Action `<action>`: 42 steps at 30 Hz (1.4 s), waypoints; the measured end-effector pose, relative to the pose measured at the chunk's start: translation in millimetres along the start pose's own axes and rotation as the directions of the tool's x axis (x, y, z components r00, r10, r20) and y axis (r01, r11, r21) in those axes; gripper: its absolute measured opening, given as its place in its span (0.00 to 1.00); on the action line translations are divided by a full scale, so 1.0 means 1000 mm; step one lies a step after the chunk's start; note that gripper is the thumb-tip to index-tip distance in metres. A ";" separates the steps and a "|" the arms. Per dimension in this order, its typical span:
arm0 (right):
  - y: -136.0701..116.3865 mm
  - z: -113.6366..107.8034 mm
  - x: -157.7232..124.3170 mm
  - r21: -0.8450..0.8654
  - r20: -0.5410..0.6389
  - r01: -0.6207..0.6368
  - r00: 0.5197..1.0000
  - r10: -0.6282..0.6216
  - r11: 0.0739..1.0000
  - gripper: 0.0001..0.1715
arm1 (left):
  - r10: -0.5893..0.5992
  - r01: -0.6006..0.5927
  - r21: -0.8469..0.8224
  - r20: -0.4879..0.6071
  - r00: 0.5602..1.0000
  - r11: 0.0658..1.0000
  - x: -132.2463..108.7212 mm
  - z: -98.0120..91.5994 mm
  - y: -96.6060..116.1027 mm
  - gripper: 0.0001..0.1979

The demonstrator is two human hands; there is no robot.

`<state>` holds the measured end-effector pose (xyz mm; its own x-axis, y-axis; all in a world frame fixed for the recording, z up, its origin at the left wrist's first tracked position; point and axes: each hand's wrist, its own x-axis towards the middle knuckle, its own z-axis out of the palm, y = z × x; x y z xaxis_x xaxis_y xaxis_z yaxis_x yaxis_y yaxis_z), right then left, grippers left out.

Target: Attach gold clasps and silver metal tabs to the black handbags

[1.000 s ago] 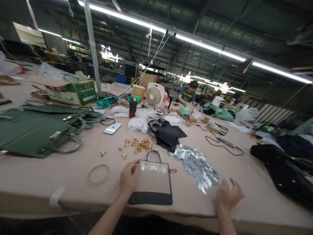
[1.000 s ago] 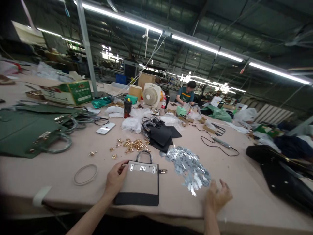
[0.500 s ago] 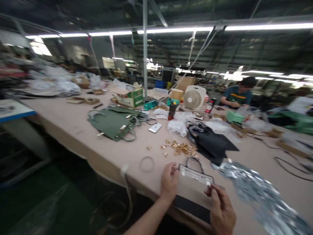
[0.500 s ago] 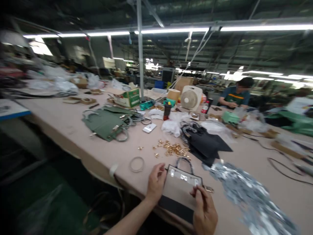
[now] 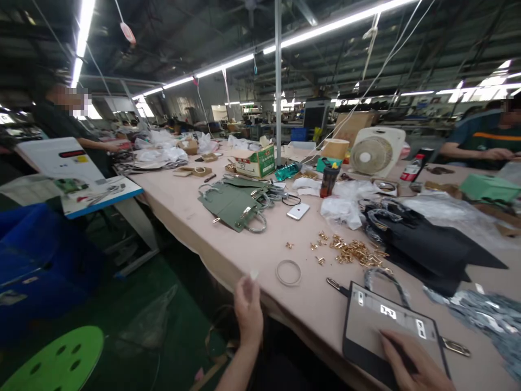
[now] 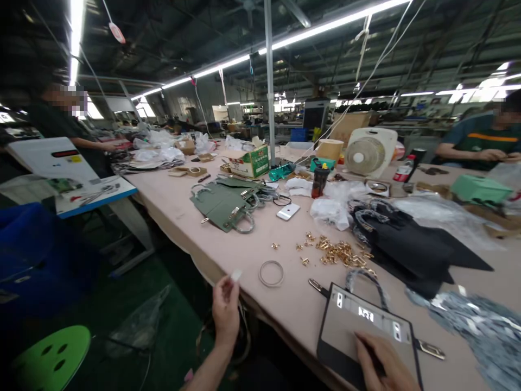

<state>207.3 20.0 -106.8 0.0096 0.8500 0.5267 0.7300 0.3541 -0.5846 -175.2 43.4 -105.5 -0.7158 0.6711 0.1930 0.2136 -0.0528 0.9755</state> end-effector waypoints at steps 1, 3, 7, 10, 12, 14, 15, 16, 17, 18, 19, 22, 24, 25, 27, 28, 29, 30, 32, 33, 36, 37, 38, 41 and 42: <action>0.001 0.001 -0.001 -0.009 -0.003 -0.009 1.000 0.009 1.000 0.26 | 0.073 -0.072 0.085 -0.005 0.997 0.994 0.020 -0.006 -0.001 0.22; 0.000 0.003 -0.002 -0.015 -0.018 -0.020 1.000 0.019 1.000 0.25 | 0.204 -0.225 0.280 0.104 0.973 0.933 0.054 -0.017 0.000 0.21; -0.001 0.005 -0.005 -0.011 0.003 -0.002 1.000 0.002 1.000 0.24 | 0.238 -0.333 0.304 0.310 0.920 0.893 0.087 -0.028 0.000 0.12; -0.001 0.006 -0.006 -0.031 -0.002 -0.006 1.000 0.006 1.000 0.25 | 0.234 -0.347 0.268 0.376 0.897 0.899 0.087 -0.029 -0.004 0.10; -0.001 0.006 -0.007 -0.037 -0.022 -0.005 1.000 0.004 0.999 0.24 | 0.237 -0.345 0.244 0.383 0.893 0.906 0.082 -0.031 -0.007 0.13; -0.001 0.006 -0.007 -0.028 -0.028 0.003 1.000 -0.004 1.000 0.22 | 0.241 -0.334 0.202 0.380 0.893 0.921 0.075 -0.035 -0.006 0.17; -0.001 0.005 -0.007 -0.019 -0.026 0.002 1.000 -0.002 1.000 0.22 | 0.229 -0.306 0.164 0.371 0.900 0.938 0.070 -0.038 -0.004 0.18; -0.002 0.004 -0.006 -0.011 -0.019 -0.008 1.000 0.008 1.000 0.22 | 0.205 -0.260 0.112 0.357 0.911 0.959 0.066 -0.040 0.000 0.19; -0.003 0.004 -0.005 -0.003 -0.016 -0.020 1.000 0.020 1.000 0.22 | 0.171 -0.196 0.042 0.338 0.926 0.980 0.061 -0.042 0.005 0.19; -0.006 0.004 -0.004 0.005 -0.022 -0.038 0.999 0.038 0.999 0.23 | 0.128 -0.118 -0.050 0.317 0.940 0.992 0.057 -0.043 0.013 0.19; -0.011 0.004 -0.001 0.018 -0.042 -0.058 0.997 0.059 0.998 0.23 | 0.081 -0.034 -0.157 0.304 0.949 0.987 0.052 -0.043 0.021 0.20; -0.043 0.006 0.008 0.120 -0.104 -0.124 0.985 0.137 0.985 0.21 | -0.017 0.189 -0.450 0.360 0.933 0.873 0.037 -0.036 0.054 0.20; -0.079 0.009 0.015 0.253 -0.066 -0.163 0.980 0.185 0.954 0.18 | -0.041 0.315 -0.547 0.455 0.890 0.776 0.026 -0.026 0.075 0.19; -0.100 0.012 0.019 0.333 0.000 -0.172 0.983 0.182 0.927 0.16 | -0.044 0.365 -0.567 0.500 0.865 0.739 0.020 -0.020 0.085 0.18; -0.143 0.020 0.027 0.490 0.178 -0.213 0.974 0.142 0.845 0.14 | -0.043 0.438 -0.585 0.567 0.823 0.682 0.006 -0.009 0.101 0.17; -0.162 0.025 0.030 0.551 0.261 -0.244 0.959 0.113 0.798 0.15 | -0.040 0.464 -0.589 0.590 0.806 0.661 -0.001 -0.005 0.107 0.17; -0.178 0.031 0.034 0.597 0.346 -0.290 0.934 0.086 0.748 0.18 | -0.036 0.485 -0.592 0.610 0.792 0.644 -0.007 -0.001 0.112 0.17; -0.191 0.037 0.036 0.634 0.397 -0.332 0.915 0.074 0.699 0.23 | -0.030 0.503 -0.591 0.629 0.777 0.631 -0.012 0.003 0.117 0.18; -0.206 0.050 0.038 0.673 0.464 -0.412 0.882 0.082 0.614 0.27 | -0.020 0.541 -0.577 0.673 0.739 0.612 -0.021 0.007 0.123 0.19; -0.210 0.055 0.037 0.683 0.480 -0.444 0.871 0.102 0.580 0.25 | -0.017 0.556 -0.567 0.691 0.723 0.608 -0.023 0.009 0.126 0.19; -0.209 0.066 0.026 0.698 0.483 -0.508 0.854 0.190 0.505 0.12 | -0.008 0.569 -0.555 0.712 0.702 0.607 -0.028 0.010 0.129 0.17; -0.207 0.068 0.021 0.702 0.479 -0.519 0.851 0.217 0.488 0.11 | -0.006 0.569 -0.559 0.710 0.704 0.603 -0.029 0.010 0.129 0.17; -0.203 0.070 0.017 0.705 0.475 -0.528 0.847 0.237 0.474 0.13 | -0.005 0.574 -0.567 0.709 0.705 0.591 -0.030 0.010 0.130 0.17; -0.190 0.072 0.004 0.693 0.477 -0.548 0.836 0.272 0.469 0.16 | -0.016 0.620 -0.602 0.711 0.703 0.503 -0.032 0.012 0.136 0.16; -0.186 0.073 0.000 0.683 0.477 -0.551 0.834 0.278 0.480 0.17 | -0.019 0.636 -0.617 0.711 0.703 0.464 -0.032 0.012 0.138 0.16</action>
<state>21.4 -17.8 -43.1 -0.1149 0.9932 -0.0182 -0.1213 -0.0322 -0.9921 -114.6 23.6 22.1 -0.0348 0.9985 0.0425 -0.7663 -0.0539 0.6402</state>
